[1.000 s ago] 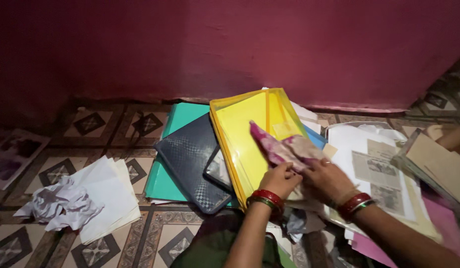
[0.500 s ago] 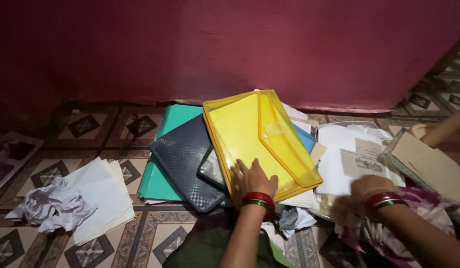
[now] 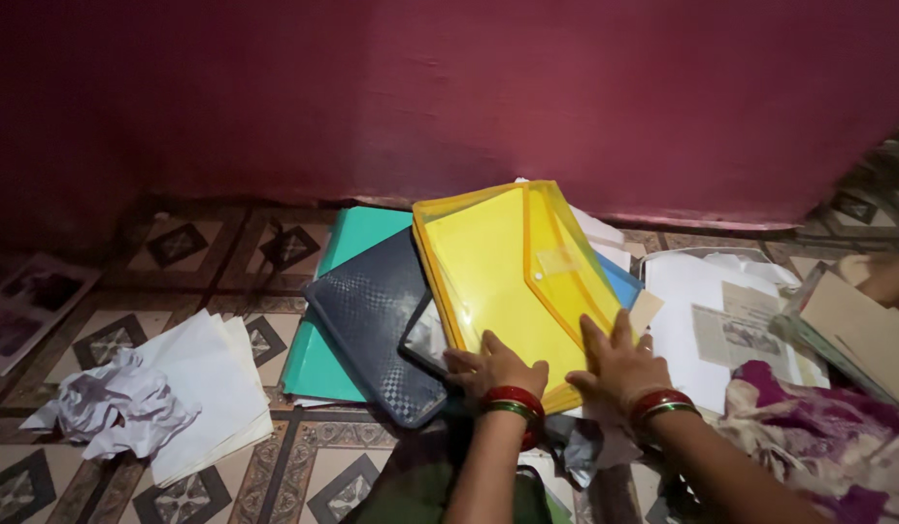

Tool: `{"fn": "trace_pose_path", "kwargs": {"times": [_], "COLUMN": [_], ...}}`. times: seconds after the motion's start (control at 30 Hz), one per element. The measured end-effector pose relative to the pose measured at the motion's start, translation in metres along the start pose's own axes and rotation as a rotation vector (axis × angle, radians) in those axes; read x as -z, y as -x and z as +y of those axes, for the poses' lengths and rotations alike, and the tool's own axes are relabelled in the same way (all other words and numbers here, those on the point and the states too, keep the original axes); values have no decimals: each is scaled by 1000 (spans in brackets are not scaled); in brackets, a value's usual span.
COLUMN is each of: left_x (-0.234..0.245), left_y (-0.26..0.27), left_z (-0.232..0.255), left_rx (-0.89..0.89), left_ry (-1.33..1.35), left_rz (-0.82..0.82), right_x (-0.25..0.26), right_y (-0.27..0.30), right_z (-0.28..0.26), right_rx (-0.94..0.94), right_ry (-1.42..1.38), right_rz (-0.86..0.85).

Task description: The person sits on the floor and wipes the surface of a green folder with a cloth. They then place papers into the folder and set it aside. Next, they wipe a yellow folder and insert papers into it as well.

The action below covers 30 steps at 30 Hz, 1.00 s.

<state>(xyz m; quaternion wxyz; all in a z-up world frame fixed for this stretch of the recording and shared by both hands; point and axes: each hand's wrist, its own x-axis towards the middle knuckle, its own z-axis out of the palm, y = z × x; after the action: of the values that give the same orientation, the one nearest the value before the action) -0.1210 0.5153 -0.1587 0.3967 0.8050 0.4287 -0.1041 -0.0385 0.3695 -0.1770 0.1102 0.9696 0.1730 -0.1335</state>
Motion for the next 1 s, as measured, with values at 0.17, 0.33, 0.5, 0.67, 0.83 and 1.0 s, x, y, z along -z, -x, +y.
{"fn": "trace_pose_path", "kwargs": {"times": [0.17,0.33,0.5,0.67,0.83,1.0], "left_x": [-1,-1,-1,-2,-6,-3], "left_y": [-2,-1,-3,-17,-33,-33], "left_z": [2,7,3,-5,-15,-14], "left_rx": [32,39,49,-100,-409,-574], "left_ry": [-75,-78,-36,168,237,311], "left_rz": [-37,-9,76,236,432,405], "right_x": [-36,-45,-54,-81,-94,-72], "right_y": [-20,-41,-52,-68,-77,-81], "right_z": [21,34,63,96,93,102], "right_rx": [-103,-143,-110,-148,-197,-232], "right_ry": [-259,-317,-466,-839,-1274,-1008], "right_rz": [41,43,-23,-54,-79,301]}}
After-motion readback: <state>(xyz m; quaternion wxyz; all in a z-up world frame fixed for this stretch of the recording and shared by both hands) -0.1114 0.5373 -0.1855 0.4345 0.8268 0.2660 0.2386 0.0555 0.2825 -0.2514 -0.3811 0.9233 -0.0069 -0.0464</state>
